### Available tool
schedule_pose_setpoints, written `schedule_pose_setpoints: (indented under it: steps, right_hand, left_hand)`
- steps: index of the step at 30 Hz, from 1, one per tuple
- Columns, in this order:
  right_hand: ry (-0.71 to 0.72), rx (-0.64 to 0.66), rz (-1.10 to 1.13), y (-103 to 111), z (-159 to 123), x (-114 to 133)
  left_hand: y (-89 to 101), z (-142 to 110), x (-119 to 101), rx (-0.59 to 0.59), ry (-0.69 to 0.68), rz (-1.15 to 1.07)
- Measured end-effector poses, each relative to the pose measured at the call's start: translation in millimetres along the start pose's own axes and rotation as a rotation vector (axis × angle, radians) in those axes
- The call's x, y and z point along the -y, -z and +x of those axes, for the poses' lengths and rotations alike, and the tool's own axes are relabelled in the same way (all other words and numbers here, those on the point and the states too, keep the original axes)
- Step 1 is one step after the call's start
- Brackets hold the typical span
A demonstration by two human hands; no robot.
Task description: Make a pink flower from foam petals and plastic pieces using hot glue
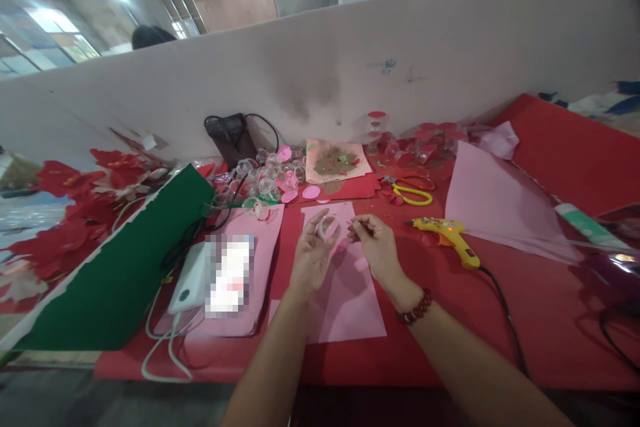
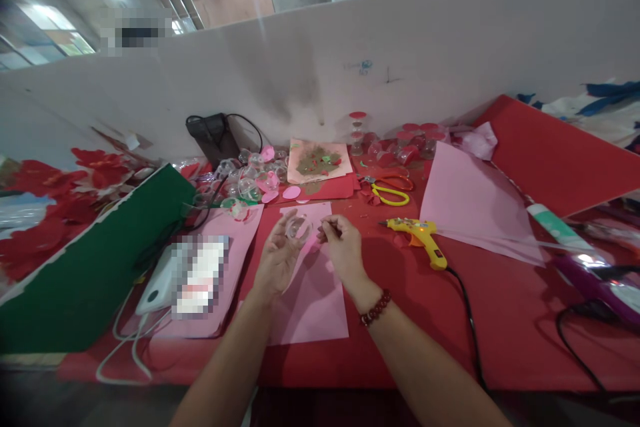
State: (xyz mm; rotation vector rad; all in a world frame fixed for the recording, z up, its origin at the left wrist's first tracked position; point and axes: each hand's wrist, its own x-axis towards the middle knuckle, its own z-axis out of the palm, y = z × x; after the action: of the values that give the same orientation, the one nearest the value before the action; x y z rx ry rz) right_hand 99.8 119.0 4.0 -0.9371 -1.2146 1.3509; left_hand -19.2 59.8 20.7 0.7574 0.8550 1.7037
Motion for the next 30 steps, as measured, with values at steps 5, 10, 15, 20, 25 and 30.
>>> schedule_pose_setpoints:
  steps: [5,10,15,20,25,30]
  right_hand:
    - [0.096,-0.017,-0.206,1,-1,2]
    - [0.016,0.143,-0.13,-2,-7,8]
    - [0.02,0.168,-0.09,-1,-5,5]
    - [0.027,0.183,-0.119,1,-3,-2]
    - [0.064,0.139,-0.177,-4,-4,-5]
    - [0.062,0.069,-0.128,-16,-5,9]
  left_hand:
    - [3.2,1,1,-0.012,-0.03,0.036]
    - [1.4,1,8,0.05,0.063,0.096]
    - [-0.3,1,7,0.047,0.071,0.065]
    - [1.6,1,7,0.055,0.067,0.036]
    - [4.0,4,11,0.063,0.066,0.002]
    - [9.2,7,9,0.078,0.027,-0.109]
